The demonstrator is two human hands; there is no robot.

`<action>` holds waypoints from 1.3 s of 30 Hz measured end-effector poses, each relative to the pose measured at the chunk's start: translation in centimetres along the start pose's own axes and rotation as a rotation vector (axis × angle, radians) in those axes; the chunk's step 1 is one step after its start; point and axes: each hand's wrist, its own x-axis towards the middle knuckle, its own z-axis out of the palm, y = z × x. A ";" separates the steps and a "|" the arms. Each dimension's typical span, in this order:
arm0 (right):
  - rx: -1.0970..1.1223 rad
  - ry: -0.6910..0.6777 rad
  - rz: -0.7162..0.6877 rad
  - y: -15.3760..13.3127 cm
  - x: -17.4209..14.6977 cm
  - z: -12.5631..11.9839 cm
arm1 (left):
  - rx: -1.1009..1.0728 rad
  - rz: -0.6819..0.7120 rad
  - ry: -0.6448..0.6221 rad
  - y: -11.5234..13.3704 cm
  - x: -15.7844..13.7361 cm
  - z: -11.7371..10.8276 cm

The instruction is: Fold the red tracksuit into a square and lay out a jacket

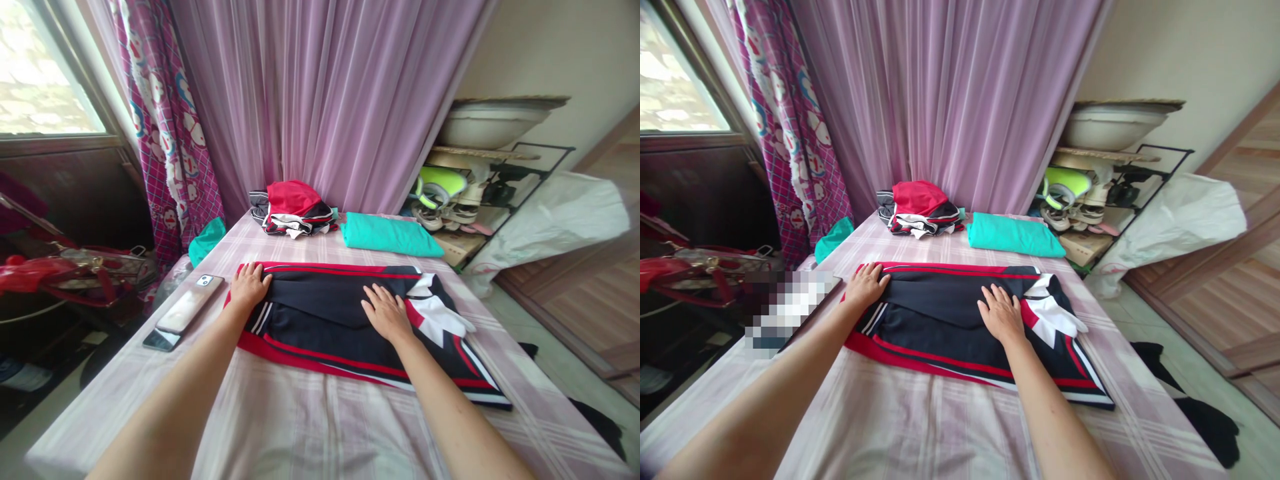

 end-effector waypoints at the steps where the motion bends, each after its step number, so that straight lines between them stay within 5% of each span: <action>1: 0.001 -0.001 0.001 -0.1 0.0 -0.1 | 0.010 0.001 0.009 0.2 -0.1 -0.1; 13: 0.034 -0.068 0.052 -1.1 0.0 -1.8 | -0.003 0.026 0.089 0.4 -0.6 -0.2; 19: 0.154 0.045 -0.034 -8.4 -0.5 -3.7 | -0.005 0.024 0.107 0.3 -0.5 0.2; 24: 0.238 -0.094 -0.225 -12.4 -1.4 -2.1 | 0.001 0.045 0.134 0.2 -0.6 0.2; 29: 0.166 -0.109 -0.159 -7.4 -0.9 -1.2 | 0.001 0.050 0.135 0.1 -0.5 0.1; 33: 0.087 -0.091 0.047 -1.3 -0.7 -1.0 | -0.004 0.055 0.122 0.1 -0.5 0.1; 39: 0.128 0.155 0.089 3.2 -0.7 0.8 | 0.006 0.063 0.152 0.2 -0.6 0.0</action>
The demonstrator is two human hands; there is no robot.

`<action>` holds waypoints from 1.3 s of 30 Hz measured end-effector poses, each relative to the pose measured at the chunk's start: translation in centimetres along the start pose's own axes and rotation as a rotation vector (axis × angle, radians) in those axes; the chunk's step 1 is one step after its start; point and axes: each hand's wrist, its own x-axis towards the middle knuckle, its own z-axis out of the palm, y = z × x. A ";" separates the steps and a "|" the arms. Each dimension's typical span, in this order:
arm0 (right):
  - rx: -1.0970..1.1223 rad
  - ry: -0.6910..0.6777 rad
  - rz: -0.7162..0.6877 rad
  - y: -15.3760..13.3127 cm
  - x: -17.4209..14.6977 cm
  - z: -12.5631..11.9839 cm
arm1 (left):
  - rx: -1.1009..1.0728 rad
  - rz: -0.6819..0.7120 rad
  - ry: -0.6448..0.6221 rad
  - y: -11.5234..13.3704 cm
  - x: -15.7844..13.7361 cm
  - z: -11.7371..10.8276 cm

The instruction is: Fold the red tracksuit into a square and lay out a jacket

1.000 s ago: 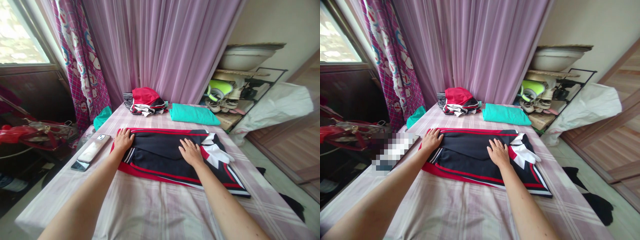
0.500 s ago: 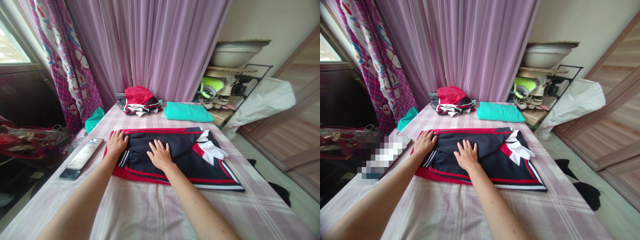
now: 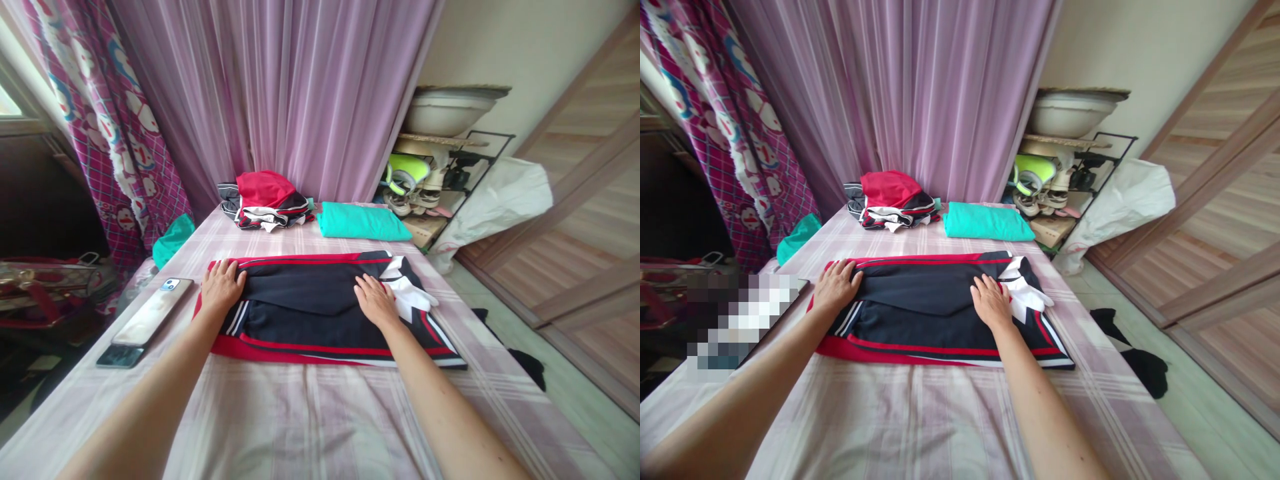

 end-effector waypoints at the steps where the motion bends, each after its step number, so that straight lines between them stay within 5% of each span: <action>1: 0.045 0.051 -0.019 0.4 0.1 0.2 | 0.005 0.007 0.010 -0.1 0.0 -0.1; 7: 0.266 0.101 -0.011 2.6 1.5 -0.9 | -0.053 0.213 0.095 1.9 -0.9 -2.2; 13: 0.170 -0.028 0.020 3.2 5.8 -5.1 | -0.202 0.688 -0.164 12.0 -5.6 -4.1; 18: 0.149 -0.192 -0.008 3.3 9.7 -5.4 | -0.119 0.664 -0.297 18.1 -7.3 -3.5; 25: 0.257 -0.317 -0.022 4.4 11.4 -5.0 | -0.090 0.671 -0.333 18.3 -6.7 -3.2; 31: 0.716 -0.315 0.057 8.6 10.1 -6.9 | -0.259 0.823 -0.285 18.3 -8.0 -3.9; 36: 0.287 -0.274 -0.112 10.5 7.9 -6.7 | -0.470 0.817 -0.389 18.9 -9.2 -2.7; 39: 0.031 -0.203 -0.064 9.4 6.8 -7.4 | -0.559 0.761 -0.446 18.7 -9.4 -2.7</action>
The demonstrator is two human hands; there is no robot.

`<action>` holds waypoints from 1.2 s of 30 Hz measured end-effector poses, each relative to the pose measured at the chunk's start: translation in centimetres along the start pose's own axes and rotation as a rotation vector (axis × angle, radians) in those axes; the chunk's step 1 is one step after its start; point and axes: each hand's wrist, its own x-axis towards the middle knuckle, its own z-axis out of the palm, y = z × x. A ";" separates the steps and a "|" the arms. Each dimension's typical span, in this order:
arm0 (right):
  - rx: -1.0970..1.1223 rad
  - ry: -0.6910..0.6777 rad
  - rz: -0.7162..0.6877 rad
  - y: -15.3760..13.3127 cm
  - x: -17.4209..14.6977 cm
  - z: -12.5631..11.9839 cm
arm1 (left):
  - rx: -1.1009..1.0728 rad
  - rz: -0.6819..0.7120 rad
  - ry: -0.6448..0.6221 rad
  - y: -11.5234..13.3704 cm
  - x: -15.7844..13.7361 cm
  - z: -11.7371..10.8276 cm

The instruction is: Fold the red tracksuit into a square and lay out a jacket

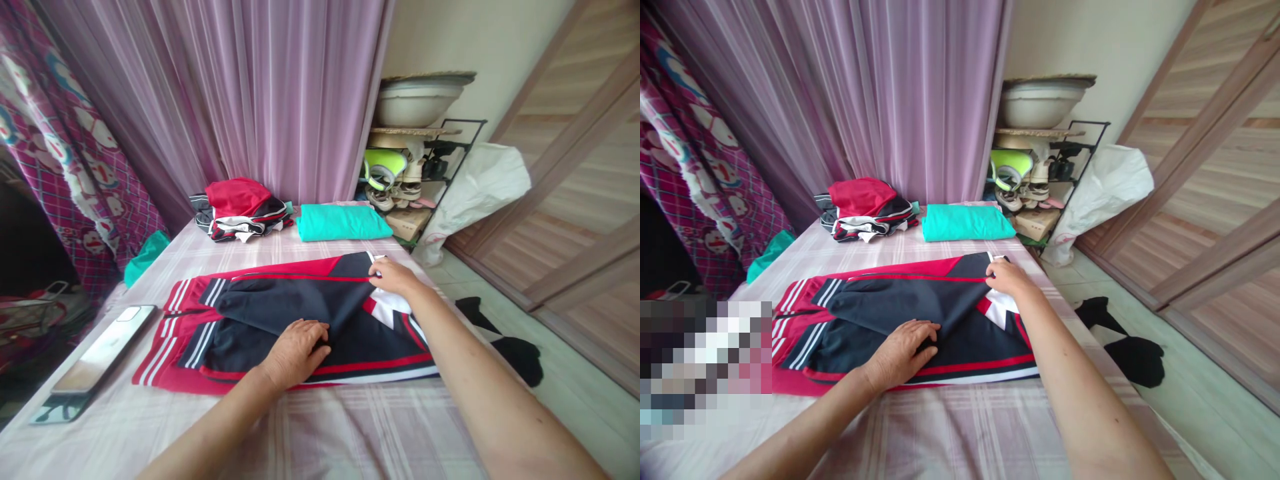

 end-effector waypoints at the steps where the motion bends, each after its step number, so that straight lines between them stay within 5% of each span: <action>1: -0.050 0.028 0.049 -0.8 -0.3 -0.3 | -0.014 -0.010 -0.011 0.0 -0.1 -0.3; 4: -0.117 0.168 0.072 -4.4 -1.2 -0.9 | 0.003 -0.032 -0.055 -0.4 0.0 -1.9; 7: -0.066 0.255 -0.126 -8.6 -2.2 0.7 | 0.145 -0.061 0.020 -2.4 0.3 -3.8; 12: -0.027 -0.013 -0.214 -12.1 -4.0 5.6 | 0.462 -0.390 0.101 -8.3 -1.0 -4.9; 17: 0.000 -0.148 -0.177 -11.9 -3.7 5.4 | 0.482 -0.480 0.049 -10.8 -2.4 -3.9; 22: -0.031 0.079 -0.033 -11.2 -2.6 4.4 | 0.473 -0.490 0.066 -9.9 -2.5 -3.5; 26: -0.097 0.000 0.063 -9.8 -2.6 6.6 | 0.451 -0.481 0.091 -9.7 -2.4 -3.8; 31: -0.139 0.046 0.031 -8.9 -2.8 8.5 | 0.461 -0.457 0.208 -11.0 -2.7 -7.3; 36: -0.151 0.096 0.021 -8.9 -2.8 8.5 | 0.580 -0.775 0.221 -14.0 -4.7 -11.4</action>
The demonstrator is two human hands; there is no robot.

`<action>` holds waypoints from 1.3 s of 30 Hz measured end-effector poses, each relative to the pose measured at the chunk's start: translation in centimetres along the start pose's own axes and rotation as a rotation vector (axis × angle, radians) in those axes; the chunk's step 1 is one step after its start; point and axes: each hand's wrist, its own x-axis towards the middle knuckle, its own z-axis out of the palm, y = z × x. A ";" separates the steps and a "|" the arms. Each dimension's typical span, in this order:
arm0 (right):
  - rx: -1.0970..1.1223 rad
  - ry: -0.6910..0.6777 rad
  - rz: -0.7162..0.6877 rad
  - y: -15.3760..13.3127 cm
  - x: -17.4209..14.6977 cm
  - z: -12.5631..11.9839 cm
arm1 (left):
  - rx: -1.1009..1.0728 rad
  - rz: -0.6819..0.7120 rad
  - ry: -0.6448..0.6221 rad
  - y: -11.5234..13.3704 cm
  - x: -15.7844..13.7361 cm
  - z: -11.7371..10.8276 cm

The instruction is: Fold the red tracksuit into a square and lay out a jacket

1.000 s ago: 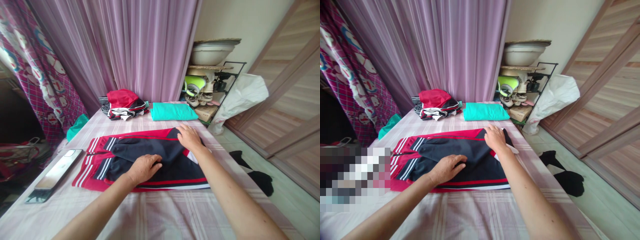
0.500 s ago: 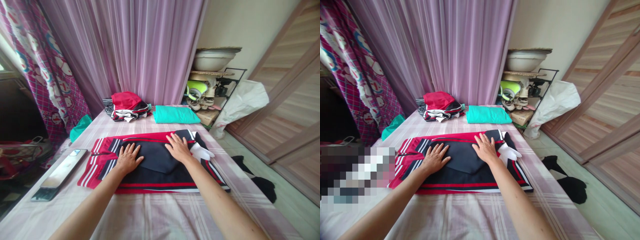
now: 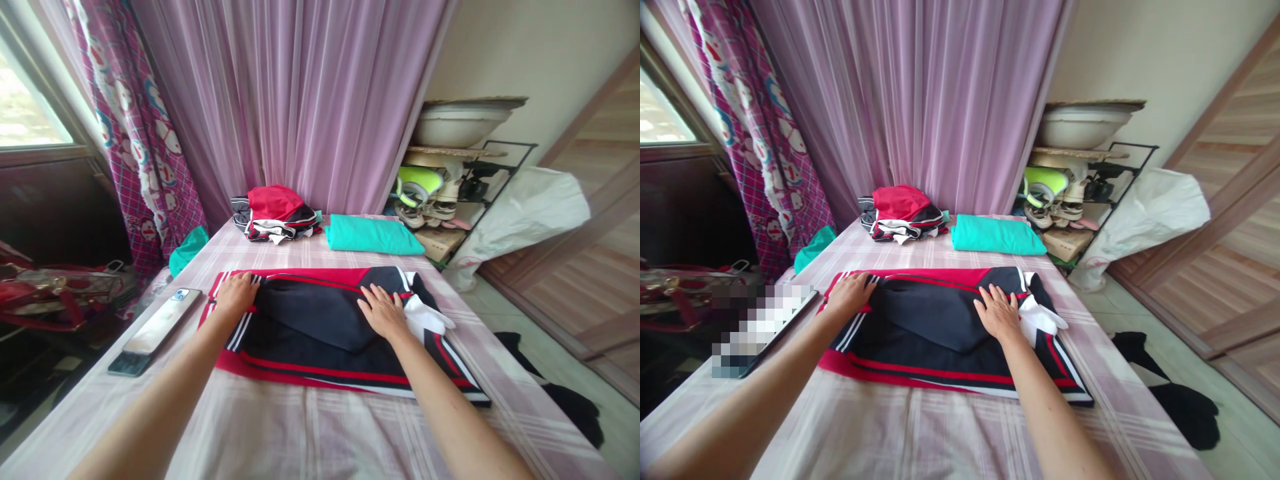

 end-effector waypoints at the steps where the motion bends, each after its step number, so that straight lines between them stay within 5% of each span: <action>1: 0.001 0.009 -0.003 0.0 0.0 0.0 | 0.023 -0.044 -0.030 -0.7 0.1 -0.1; 6: 0.011 0.074 -0.007 -0.1 -0.1 0.0 | 0.060 -0.120 -0.105 -1.3 -0.2 -0.1; 13: 0.039 0.271 0.051 0.6 -0.2 0.2 | -0.159 -0.155 -0.178 -1.9 -0.9 -1.4; 22: 0.008 0.252 0.045 0.9 0.2 0.9 | -0.148 -0.192 -0.112 -2.3 -1.2 -2.0; 29: 0.026 0.211 0.063 0.9 0.1 0.7 | 0.050 -0.120 -0.213 -2.1 -2.4 -2.6; 34: 0.037 0.090 0.076 -0.8 0.0 -1.3 | 0.080 0.055 -0.032 -0.1 -2.0 -2.4; 39: 0.154 -0.034 -0.194 -6.4 -0.1 -3.3 | -0.010 0.225 -0.062 3.9 -1.1 0.9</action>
